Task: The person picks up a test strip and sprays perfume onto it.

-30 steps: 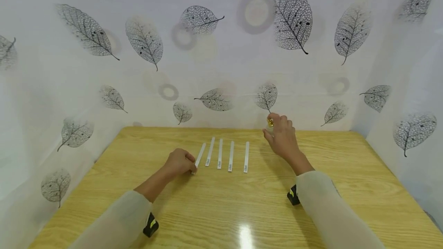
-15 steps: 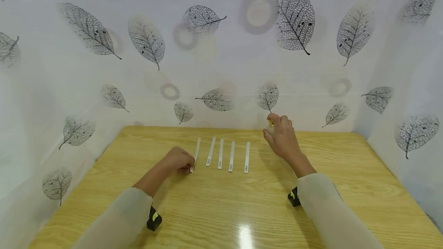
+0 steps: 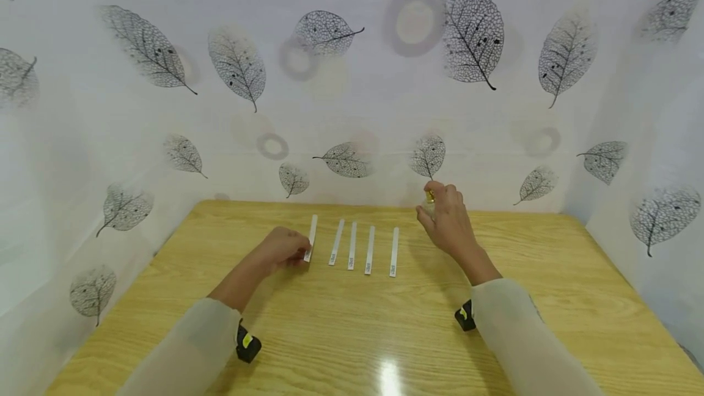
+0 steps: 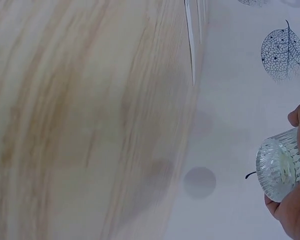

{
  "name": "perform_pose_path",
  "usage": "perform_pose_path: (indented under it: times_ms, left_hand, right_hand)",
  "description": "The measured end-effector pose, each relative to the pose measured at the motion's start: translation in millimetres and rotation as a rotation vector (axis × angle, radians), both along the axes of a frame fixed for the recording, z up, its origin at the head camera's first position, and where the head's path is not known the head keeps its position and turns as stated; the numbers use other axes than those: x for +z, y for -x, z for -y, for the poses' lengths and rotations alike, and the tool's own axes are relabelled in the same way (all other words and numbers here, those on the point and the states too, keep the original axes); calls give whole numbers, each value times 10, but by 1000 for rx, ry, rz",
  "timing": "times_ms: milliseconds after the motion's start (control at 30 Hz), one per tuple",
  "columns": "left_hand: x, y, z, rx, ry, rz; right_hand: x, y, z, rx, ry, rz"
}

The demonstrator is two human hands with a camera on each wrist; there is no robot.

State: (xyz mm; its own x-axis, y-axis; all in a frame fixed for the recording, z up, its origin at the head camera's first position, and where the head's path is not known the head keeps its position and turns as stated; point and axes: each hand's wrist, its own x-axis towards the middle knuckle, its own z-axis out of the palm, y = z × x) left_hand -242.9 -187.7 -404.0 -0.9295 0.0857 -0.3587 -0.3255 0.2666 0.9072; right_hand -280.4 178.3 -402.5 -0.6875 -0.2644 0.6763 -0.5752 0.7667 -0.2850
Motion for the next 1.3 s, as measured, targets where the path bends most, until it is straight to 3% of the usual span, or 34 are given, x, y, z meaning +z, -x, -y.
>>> perform_pose_path:
  times_ms: [367, 700, 1300]
  left_hand:
    - [180, 19, -54, -44, -44, -37]
    - [229, 17, -165, -55, -81, -72]
    - [198, 24, -478, -74, -151, -109]
  right_hand:
    - [45, -33, 59, 5, 30, 19]
    - [106, -70, 134, -10, 7, 16]
    - [132, -105, 238, -27, 36, -15]
